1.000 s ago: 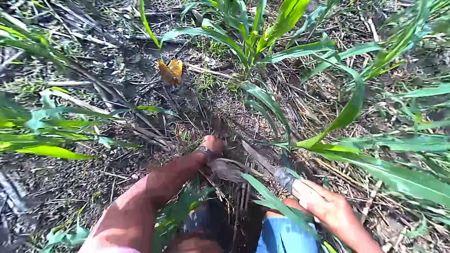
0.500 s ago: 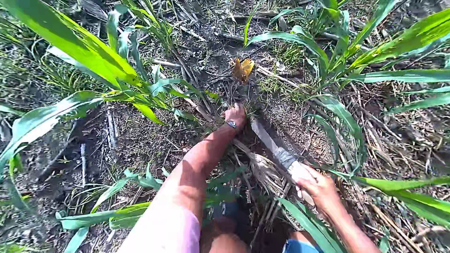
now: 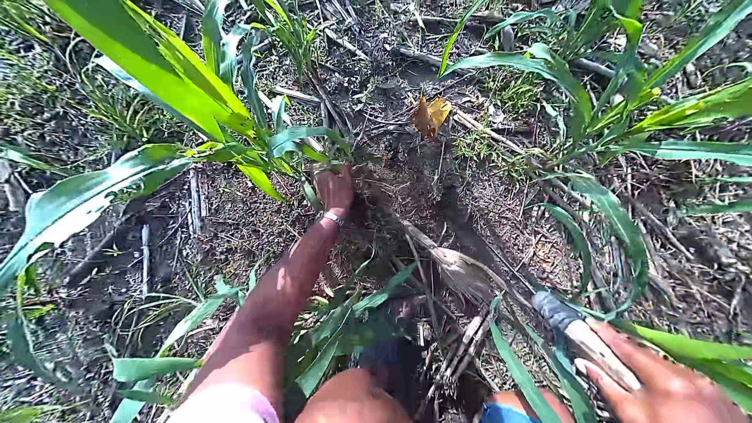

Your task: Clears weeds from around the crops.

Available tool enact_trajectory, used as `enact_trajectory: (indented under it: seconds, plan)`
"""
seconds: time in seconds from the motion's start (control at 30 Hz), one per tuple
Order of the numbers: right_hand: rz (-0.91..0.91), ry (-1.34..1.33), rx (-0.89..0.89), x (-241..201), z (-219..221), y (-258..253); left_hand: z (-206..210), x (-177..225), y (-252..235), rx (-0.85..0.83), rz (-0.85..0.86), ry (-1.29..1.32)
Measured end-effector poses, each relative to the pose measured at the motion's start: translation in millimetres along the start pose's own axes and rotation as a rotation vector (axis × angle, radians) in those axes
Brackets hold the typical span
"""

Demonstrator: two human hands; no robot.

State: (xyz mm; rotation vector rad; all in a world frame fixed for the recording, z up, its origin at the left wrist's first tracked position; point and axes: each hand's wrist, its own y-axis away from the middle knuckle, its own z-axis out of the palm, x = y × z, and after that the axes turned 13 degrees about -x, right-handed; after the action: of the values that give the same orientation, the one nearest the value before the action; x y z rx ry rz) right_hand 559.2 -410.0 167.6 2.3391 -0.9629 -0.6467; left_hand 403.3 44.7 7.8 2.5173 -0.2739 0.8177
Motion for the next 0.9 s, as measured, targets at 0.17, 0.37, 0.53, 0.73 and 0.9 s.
enact_trajectory:
  seconds: [0.17,0.37,0.53,0.73,0.9]
  plan:
    - [0.017,0.008,0.002,2.5,21.7,6.9,22.0,0.5,-25.3,-0.074,-0.064,-0.001]
    - [0.01,-0.006,0.037,9.8,26.9,7.8,16.8,13.7,-55.9,-0.115,0.142,-0.262]
    - [0.017,0.03,0.188,0.9,49.8,11.1,-16.3,11.4,-89.8,-0.243,-0.041,-0.471]
    - [0.133,-0.805,0.182,13.1,88.1,33.6,-22.3,-11.9,-104.6,-0.242,-0.174,-0.454]
    - [0.249,-1.721,0.082,21.0,91.7,35.0,-32.0,-9.8,-80.4,-0.24,-0.13,-0.508]
